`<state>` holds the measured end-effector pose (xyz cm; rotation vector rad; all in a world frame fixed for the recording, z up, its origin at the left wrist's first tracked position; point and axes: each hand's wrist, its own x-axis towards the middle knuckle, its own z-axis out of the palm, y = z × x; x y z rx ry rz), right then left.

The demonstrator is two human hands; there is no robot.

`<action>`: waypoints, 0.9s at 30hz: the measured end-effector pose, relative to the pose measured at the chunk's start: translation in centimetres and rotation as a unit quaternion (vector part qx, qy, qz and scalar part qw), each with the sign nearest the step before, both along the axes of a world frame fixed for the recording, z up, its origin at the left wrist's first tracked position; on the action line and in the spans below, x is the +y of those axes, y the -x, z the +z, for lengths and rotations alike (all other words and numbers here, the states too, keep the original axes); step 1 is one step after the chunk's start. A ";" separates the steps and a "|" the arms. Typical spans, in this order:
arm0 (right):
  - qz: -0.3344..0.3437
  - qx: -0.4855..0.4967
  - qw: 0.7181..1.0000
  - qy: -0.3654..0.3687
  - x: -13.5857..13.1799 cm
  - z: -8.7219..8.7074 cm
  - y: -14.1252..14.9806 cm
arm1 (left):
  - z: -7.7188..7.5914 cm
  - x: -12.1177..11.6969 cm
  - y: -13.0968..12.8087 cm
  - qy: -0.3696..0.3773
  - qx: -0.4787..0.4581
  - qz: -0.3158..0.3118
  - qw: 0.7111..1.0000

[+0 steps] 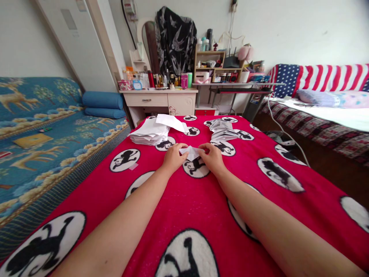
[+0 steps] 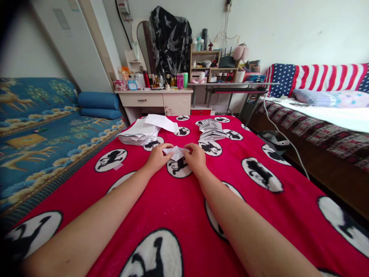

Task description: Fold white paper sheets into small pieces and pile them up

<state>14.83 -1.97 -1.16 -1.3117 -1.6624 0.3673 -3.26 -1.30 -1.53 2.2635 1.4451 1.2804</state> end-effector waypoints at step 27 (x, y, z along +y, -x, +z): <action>-0.035 -0.167 0.981 0.091 -0.9 1.1 -0.3 | 0.5 0.4 2.6 0.057 0.075 -0.184 0.978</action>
